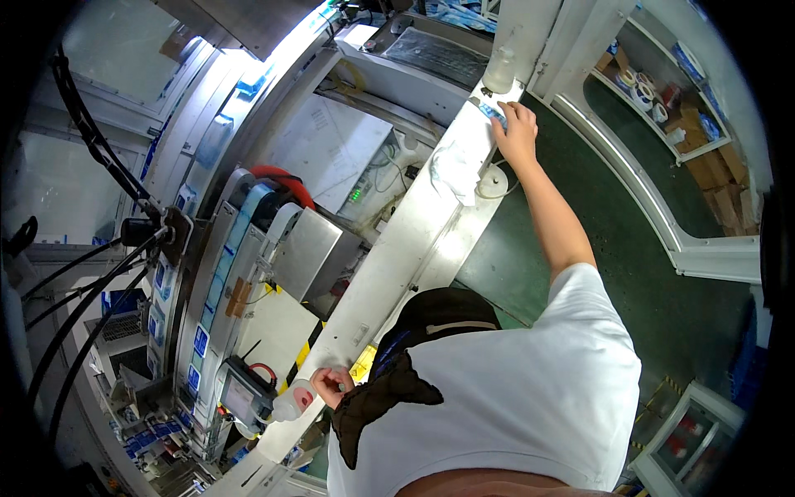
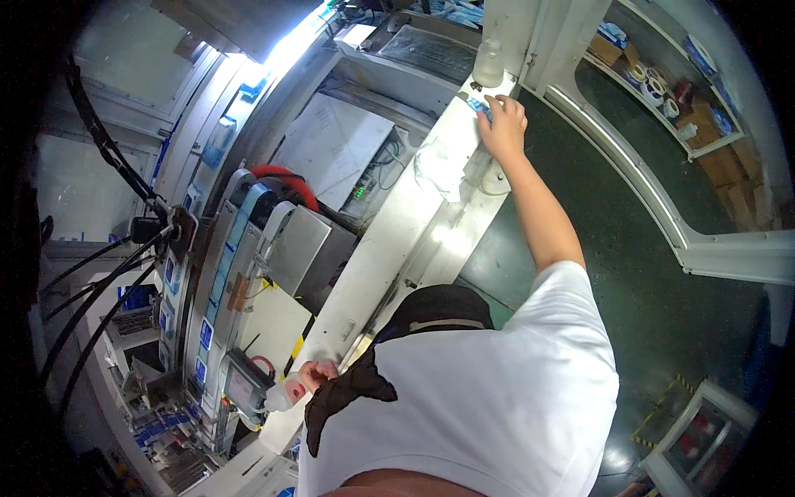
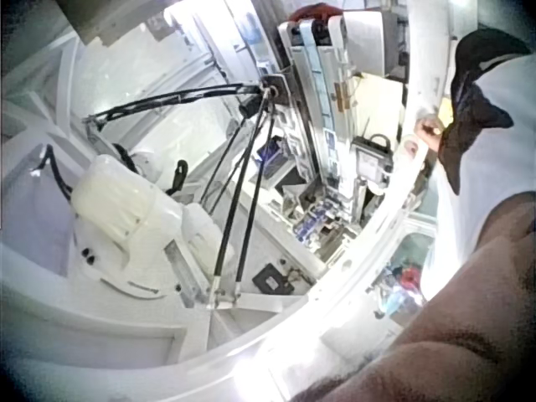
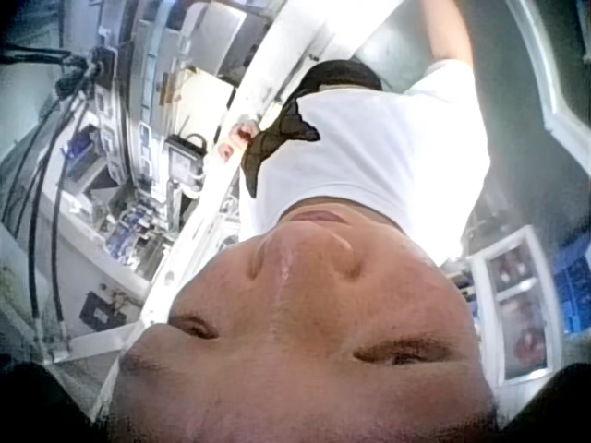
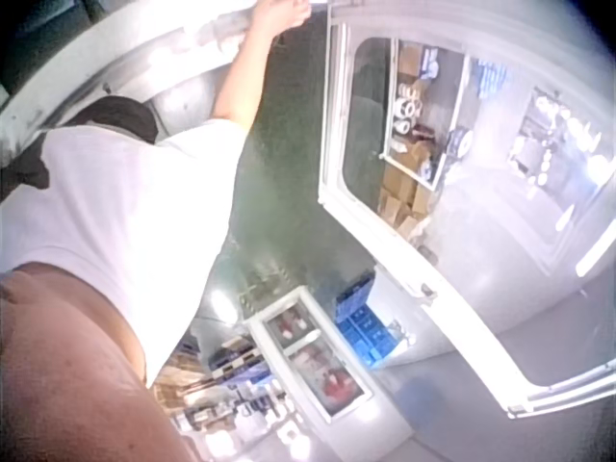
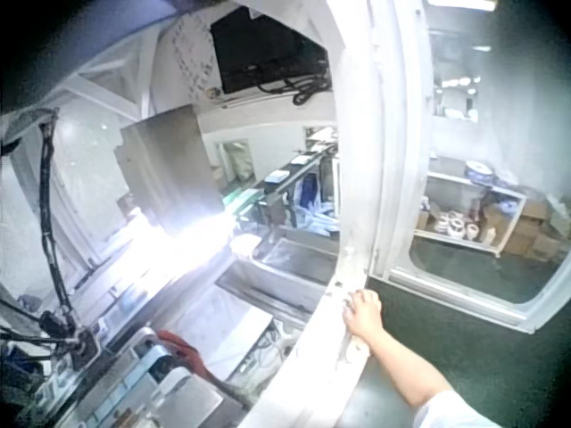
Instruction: The person cleans a section of a white industrial machine using a white cloth and a spray bottle. They wipe the horizontal frame and surrounding components while holding the spray bottle in the other hand.
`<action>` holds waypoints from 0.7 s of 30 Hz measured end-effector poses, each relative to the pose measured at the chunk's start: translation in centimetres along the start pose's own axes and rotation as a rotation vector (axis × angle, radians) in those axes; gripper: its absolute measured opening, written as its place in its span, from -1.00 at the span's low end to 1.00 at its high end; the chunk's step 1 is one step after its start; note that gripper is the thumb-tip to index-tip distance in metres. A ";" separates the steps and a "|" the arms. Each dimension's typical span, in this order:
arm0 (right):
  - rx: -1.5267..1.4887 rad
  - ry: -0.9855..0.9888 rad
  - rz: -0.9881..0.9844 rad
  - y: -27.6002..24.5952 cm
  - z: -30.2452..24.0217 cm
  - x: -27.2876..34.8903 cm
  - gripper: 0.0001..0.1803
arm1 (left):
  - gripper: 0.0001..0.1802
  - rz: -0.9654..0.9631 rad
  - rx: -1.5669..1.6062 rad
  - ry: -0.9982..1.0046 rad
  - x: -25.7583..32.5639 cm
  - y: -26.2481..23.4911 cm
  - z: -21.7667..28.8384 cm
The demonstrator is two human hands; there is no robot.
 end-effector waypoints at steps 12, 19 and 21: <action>-0.485 -0.187 -0.155 -2.8 -8.7 7.4 -0.76 | -0.62 0.064 -0.029 -0.130 1.4 -0.9 -2.2; -0.631 0.040 -0.351 1.3 -7.8 8.6 -0.57 | -0.63 0.092 -0.103 -0.145 2.4 -2.0 -0.8; -0.635 0.099 -0.384 2.1 -7.2 8.5 -0.55 | -0.64 0.136 -0.081 -0.179 3.6 -2.5 -1.5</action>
Point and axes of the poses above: each hand's wrist, its own x-axis away from the middle knuckle, its own y-axis out of the palm, z = x × y, the point moved 9 cm from there along -x, towards the middle knuckle, and after that the axes turned 4 degrees about z, right-handed, at the moved point
